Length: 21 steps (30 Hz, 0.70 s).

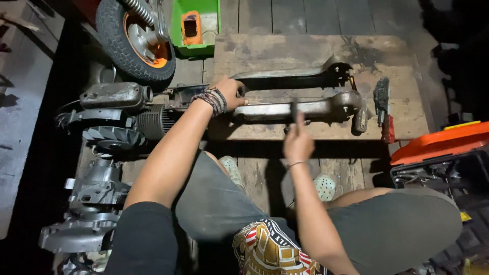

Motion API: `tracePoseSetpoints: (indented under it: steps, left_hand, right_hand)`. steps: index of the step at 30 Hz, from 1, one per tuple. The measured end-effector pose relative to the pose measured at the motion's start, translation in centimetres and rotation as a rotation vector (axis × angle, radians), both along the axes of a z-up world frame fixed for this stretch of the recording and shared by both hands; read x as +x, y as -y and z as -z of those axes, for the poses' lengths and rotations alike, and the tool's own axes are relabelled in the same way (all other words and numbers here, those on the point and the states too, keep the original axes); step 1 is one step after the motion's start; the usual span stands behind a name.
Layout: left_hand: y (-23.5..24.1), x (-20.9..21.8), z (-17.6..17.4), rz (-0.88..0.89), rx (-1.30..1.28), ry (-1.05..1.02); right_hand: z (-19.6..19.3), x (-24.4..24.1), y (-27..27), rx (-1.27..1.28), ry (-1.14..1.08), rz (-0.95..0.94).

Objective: The person cleans a motorcycle engine component using a brush and a metal scraping tool.

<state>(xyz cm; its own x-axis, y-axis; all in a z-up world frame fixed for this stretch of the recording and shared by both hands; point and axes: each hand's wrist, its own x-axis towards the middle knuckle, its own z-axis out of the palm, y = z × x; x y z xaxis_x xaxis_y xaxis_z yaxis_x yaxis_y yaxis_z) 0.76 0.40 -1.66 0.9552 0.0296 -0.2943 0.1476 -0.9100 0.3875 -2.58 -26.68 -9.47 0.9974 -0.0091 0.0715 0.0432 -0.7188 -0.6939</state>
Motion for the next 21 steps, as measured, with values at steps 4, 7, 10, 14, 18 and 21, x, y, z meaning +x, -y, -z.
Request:
tracePoseSetpoints:
  steps: [4,7,10,14,18,21]
  left_hand:
    - [0.3,-0.6,-1.5,-0.027,-0.015,-0.01]
    - [-0.1,-0.8,-1.7,-0.027,-0.006,-0.033]
    - [-0.1,-0.6,-1.8,-0.041,-0.014,-0.019]
    - [-0.4,-0.5,-0.9,-0.014,-0.01,-0.003]
    - [-0.4,-0.2,0.3,-0.004,0.018,0.005]
    - [0.1,-0.7,-0.8,-0.006,-0.001,-0.005]
  right_hand:
    - [0.0,-2.1,-4.3,-0.03,-0.174,-0.301]
    - [1.4,-1.1,-4.7,0.093,-0.203,-0.421]
    - [3.0,1.4,-1.7,0.247,-0.18,-0.35]
    - [4.2,3.8,3.9,0.28,0.011,-0.135]
    - [2.8,3.7,4.2,0.015,0.05,0.045]
    - [2.2,0.4,0.8,-0.069,-0.064,-0.087]
